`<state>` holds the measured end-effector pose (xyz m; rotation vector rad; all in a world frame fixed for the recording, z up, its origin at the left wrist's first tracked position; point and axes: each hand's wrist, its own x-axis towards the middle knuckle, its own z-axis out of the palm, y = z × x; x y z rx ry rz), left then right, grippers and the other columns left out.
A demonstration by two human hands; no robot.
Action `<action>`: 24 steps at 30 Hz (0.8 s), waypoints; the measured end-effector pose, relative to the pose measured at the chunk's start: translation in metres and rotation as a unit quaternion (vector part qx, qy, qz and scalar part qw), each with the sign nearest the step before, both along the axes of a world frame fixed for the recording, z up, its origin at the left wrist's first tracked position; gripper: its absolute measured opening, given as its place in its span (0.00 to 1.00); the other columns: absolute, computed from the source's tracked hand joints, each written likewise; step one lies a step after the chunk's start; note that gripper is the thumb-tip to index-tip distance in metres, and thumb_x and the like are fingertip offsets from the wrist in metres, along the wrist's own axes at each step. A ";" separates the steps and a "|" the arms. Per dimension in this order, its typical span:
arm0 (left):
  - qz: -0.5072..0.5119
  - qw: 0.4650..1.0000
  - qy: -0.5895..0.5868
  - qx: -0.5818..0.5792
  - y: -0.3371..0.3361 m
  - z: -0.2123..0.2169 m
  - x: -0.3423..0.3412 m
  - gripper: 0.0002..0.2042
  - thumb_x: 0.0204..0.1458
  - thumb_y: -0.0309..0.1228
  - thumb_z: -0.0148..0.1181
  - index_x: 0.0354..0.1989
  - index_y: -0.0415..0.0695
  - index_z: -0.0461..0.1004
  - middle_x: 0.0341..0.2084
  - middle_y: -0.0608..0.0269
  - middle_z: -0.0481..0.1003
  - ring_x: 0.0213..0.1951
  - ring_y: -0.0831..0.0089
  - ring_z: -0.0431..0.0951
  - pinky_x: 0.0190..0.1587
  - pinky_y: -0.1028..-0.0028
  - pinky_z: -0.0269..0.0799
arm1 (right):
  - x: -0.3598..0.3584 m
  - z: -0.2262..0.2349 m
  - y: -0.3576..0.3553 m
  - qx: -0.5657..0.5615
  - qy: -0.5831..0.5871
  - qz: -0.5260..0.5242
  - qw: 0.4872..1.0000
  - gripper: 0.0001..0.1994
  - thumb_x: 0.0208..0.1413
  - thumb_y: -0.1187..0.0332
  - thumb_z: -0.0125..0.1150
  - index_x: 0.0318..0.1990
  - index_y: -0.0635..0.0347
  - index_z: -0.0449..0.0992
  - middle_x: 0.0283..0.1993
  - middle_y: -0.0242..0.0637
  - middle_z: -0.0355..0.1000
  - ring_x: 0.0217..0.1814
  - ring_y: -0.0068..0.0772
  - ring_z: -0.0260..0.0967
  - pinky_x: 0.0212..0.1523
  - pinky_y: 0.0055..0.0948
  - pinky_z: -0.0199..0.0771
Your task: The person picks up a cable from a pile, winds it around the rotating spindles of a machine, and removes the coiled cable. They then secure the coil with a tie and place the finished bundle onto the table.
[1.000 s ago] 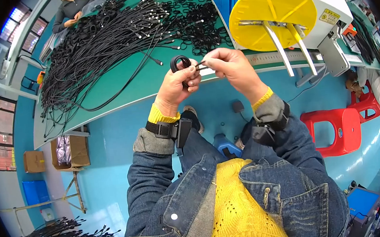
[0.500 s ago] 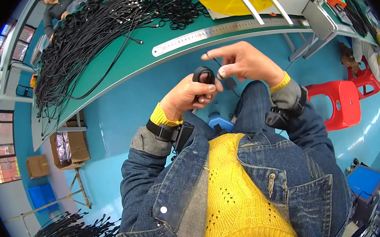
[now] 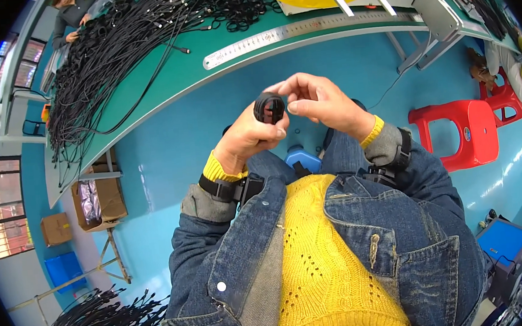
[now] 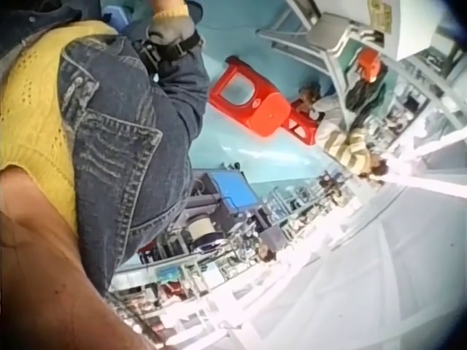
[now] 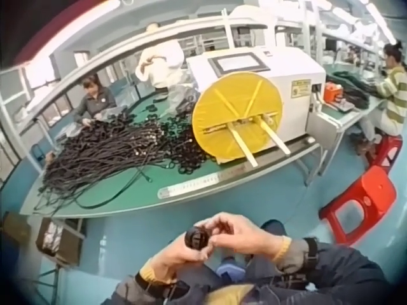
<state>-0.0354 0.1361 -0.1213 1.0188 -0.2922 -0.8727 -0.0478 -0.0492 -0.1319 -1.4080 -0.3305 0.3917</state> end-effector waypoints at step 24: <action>-0.014 0.970 -0.103 0.221 -0.004 -0.002 -0.010 0.07 0.38 0.23 0.60 0.27 0.42 0.68 0.18 0.72 0.65 0.16 0.85 0.61 0.16 0.82 0.54 | -0.003 0.020 0.005 -0.257 -0.171 -0.098 0.946 0.12 0.47 0.64 0.56 0.33 0.63 0.67 0.25 0.43 0.66 0.27 0.40 0.66 0.29 0.32 0.66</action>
